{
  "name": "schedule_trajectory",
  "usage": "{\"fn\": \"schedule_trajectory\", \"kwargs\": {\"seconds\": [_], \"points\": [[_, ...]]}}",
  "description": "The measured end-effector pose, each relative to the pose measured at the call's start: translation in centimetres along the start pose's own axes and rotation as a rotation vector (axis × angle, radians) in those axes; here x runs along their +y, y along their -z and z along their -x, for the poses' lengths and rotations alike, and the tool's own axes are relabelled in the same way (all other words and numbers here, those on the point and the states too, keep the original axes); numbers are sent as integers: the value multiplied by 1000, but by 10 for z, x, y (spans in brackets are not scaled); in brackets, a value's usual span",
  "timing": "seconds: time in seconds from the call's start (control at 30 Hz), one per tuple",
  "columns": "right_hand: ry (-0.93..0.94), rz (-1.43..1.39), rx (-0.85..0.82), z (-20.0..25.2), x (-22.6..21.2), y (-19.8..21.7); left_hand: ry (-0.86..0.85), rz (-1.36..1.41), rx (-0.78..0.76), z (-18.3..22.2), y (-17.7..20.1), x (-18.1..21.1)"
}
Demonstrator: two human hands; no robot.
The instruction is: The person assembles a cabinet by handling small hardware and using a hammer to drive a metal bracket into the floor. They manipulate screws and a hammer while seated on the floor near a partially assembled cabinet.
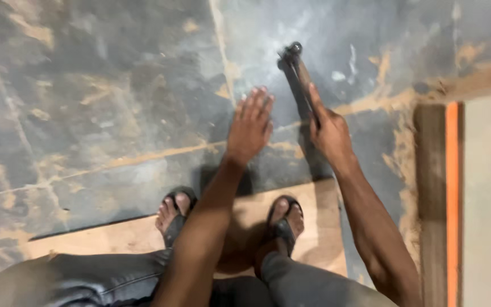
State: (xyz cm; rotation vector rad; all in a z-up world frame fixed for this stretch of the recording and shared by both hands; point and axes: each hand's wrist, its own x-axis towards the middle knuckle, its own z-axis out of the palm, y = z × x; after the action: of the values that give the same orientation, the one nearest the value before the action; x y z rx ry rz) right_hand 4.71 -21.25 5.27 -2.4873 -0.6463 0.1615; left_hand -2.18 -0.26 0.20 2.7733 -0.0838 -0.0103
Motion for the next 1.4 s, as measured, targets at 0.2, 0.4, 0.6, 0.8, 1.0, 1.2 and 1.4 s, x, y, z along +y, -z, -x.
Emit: {"fn": "schedule_trajectory", "kwargs": {"seconds": [0.2,0.4,0.6,0.8,1.0,1.2,1.4], "points": [[-14,-74,191,5,-12,25,-30,-23,108,2,-8,-2],[13,-34,185,-9,-6,13,-22,17,71,-8,-10,-7],[78,25,83,-4,0,-1,-5,103,63,-1,2,1],[138,-115,393,-11,-15,18,-25,29,61,-10,-8,-8],[6,32,148,-21,5,10,0,5,23,-11,-15,-5],[-97,-7,84,-32,18,12,-7,86,131,-23,-20,-6],[-133,-251,295,-17,-1,17,242,244,378,-114,-18,-2]]}}
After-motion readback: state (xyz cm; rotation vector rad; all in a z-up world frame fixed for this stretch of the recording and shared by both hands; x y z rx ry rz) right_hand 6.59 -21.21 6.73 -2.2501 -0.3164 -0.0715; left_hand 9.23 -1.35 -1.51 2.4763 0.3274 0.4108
